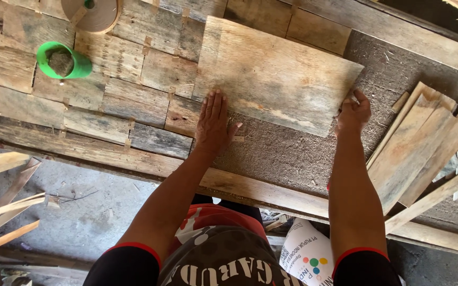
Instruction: Measuring and marking wooden boards on a workshop bench using another board as a straight edge and a utility knife for marking.
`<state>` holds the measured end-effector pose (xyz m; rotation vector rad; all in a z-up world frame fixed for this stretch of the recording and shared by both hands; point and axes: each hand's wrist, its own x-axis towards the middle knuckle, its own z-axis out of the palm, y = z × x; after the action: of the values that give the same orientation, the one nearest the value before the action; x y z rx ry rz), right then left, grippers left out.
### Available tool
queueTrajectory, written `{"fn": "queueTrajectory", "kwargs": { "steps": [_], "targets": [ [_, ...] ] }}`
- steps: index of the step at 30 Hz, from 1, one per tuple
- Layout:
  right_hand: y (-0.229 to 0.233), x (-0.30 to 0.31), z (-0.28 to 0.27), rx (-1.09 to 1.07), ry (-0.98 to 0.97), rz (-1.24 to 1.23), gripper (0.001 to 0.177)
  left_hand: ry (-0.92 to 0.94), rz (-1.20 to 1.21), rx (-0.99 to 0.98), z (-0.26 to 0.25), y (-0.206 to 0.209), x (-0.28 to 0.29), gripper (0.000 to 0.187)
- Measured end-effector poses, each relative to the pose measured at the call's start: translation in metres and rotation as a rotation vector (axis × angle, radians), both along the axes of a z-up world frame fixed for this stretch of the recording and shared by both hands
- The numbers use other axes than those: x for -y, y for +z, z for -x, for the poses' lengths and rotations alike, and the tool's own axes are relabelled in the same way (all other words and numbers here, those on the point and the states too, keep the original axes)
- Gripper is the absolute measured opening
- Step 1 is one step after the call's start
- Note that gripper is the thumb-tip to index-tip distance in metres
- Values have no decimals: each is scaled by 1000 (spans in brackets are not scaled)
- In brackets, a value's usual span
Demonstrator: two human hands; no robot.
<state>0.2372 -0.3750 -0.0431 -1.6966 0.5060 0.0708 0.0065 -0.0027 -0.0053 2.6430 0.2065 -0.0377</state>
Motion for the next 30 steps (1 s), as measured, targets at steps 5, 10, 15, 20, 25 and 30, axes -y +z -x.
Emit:
{"fn": "queueTrajectory", "kwargs": {
  "steps": [5,10,15,20,25,30],
  "targets": [
    [8,7,2,-38,-8,-99,43,-15,-6,35,1,5,-2,89],
    [8,7,6,29,166,66,53,-32,12,20,3,3,-1,90],
    [11,2,5,-9,183,175,50,-37,-57,19,4,1,-1,91],
    [33,-15,7,-54,196,222,46,-30,-56,6,4,-1,-1,91],
    [23,-9,5,-32,217,288,48,-28,-54,33,4,-1,-1,89],
    [8,31,7,91,247,319,46,-27,-44,41,1,-4,0,82]
  ]
}}
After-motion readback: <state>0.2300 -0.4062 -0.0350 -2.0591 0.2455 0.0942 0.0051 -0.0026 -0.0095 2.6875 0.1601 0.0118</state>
